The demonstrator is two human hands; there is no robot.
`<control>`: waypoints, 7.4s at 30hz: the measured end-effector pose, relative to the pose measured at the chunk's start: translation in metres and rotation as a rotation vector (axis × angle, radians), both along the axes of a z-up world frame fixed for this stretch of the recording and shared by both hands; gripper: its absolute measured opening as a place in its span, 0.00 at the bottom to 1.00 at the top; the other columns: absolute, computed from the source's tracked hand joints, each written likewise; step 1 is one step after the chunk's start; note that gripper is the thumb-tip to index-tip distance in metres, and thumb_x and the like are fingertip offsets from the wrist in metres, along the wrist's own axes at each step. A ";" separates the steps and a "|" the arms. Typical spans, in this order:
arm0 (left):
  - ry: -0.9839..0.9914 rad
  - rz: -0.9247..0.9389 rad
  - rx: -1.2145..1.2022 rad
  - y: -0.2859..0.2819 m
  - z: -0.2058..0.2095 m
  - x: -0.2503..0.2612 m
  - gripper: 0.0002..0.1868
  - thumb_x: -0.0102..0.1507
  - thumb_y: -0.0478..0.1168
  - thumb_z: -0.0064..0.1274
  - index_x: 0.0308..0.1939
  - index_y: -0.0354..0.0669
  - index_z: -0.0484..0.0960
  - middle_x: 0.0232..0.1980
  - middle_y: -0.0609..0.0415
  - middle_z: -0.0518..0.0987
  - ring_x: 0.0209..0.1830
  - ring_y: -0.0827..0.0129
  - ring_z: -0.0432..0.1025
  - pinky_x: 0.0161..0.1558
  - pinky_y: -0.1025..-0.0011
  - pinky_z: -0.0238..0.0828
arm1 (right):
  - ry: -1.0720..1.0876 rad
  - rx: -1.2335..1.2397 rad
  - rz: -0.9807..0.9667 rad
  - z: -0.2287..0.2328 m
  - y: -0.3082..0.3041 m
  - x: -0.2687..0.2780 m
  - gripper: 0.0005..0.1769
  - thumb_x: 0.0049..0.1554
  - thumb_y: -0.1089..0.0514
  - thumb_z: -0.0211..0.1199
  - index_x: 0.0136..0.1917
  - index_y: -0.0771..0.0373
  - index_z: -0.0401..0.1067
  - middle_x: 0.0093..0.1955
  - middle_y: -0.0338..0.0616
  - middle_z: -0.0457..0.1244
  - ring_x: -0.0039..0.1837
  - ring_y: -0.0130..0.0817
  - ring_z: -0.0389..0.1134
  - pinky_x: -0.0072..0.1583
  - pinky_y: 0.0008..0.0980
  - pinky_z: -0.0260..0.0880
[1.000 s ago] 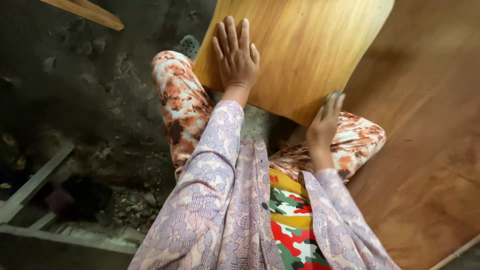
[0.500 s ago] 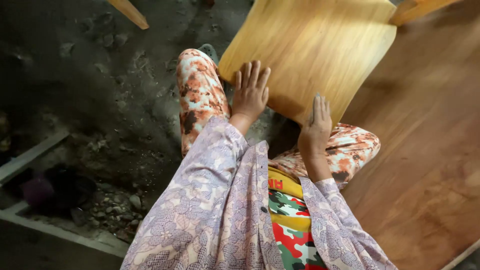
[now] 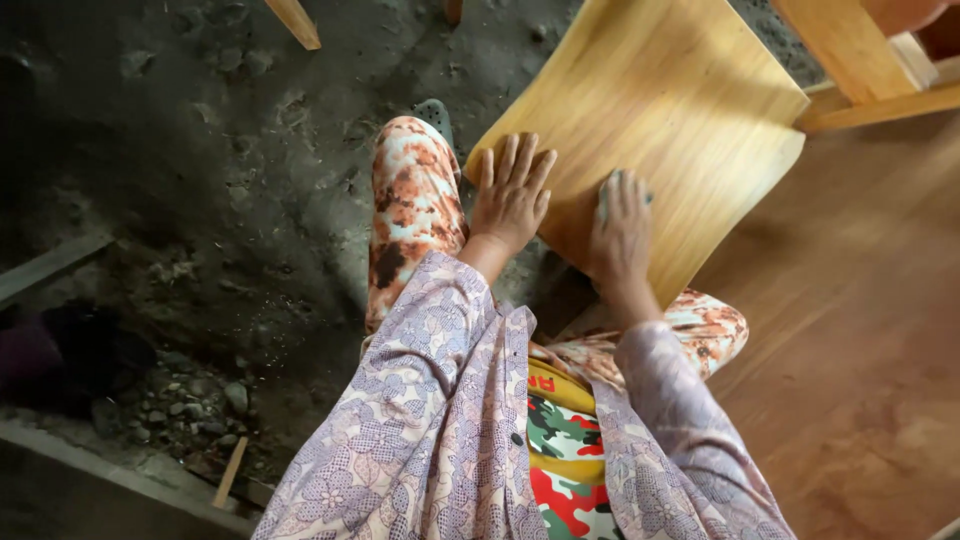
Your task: The person sands the wooden seat of a chair using sandpaper.
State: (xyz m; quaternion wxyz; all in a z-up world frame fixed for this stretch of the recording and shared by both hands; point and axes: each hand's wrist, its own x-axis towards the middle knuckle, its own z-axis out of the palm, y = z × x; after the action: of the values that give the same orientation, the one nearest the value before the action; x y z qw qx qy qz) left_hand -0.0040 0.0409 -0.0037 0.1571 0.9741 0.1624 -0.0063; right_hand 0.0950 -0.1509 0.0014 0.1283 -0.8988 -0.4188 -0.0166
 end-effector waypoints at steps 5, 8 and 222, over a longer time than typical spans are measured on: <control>0.011 0.054 0.092 0.032 0.000 0.022 0.33 0.69 0.57 0.42 0.78 0.63 0.58 0.82 0.51 0.53 0.82 0.52 0.48 0.76 0.42 0.42 | 0.021 0.019 -0.093 -0.034 0.012 0.069 0.27 0.63 0.60 0.54 0.73 0.74 0.66 0.75 0.68 0.55 0.76 0.62 0.55 0.78 0.48 0.48; -0.007 0.110 0.094 0.043 -0.007 0.030 0.34 0.69 0.58 0.43 0.79 0.63 0.56 0.81 0.49 0.55 0.80 0.51 0.52 0.73 0.42 0.50 | 0.041 0.034 -0.139 -0.030 0.020 0.066 0.26 0.65 0.60 0.52 0.74 0.75 0.64 0.75 0.69 0.54 0.77 0.62 0.55 0.79 0.48 0.46; -0.260 0.493 0.007 0.053 -0.031 0.060 0.18 0.65 0.51 0.43 0.56 0.59 0.80 0.37 0.60 0.74 0.37 0.64 0.77 0.34 0.64 0.75 | 0.054 0.113 -0.347 -0.026 0.108 0.101 0.27 0.66 0.63 0.55 0.78 0.61 0.62 0.80 0.53 0.51 0.80 0.57 0.49 0.75 0.54 0.52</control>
State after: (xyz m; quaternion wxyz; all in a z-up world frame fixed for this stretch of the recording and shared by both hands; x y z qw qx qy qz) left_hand 0.0556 0.0938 -0.0346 0.1701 0.8984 0.3730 0.1577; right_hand 0.1955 -0.0426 -0.0248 0.1848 -0.9491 -0.2522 -0.0379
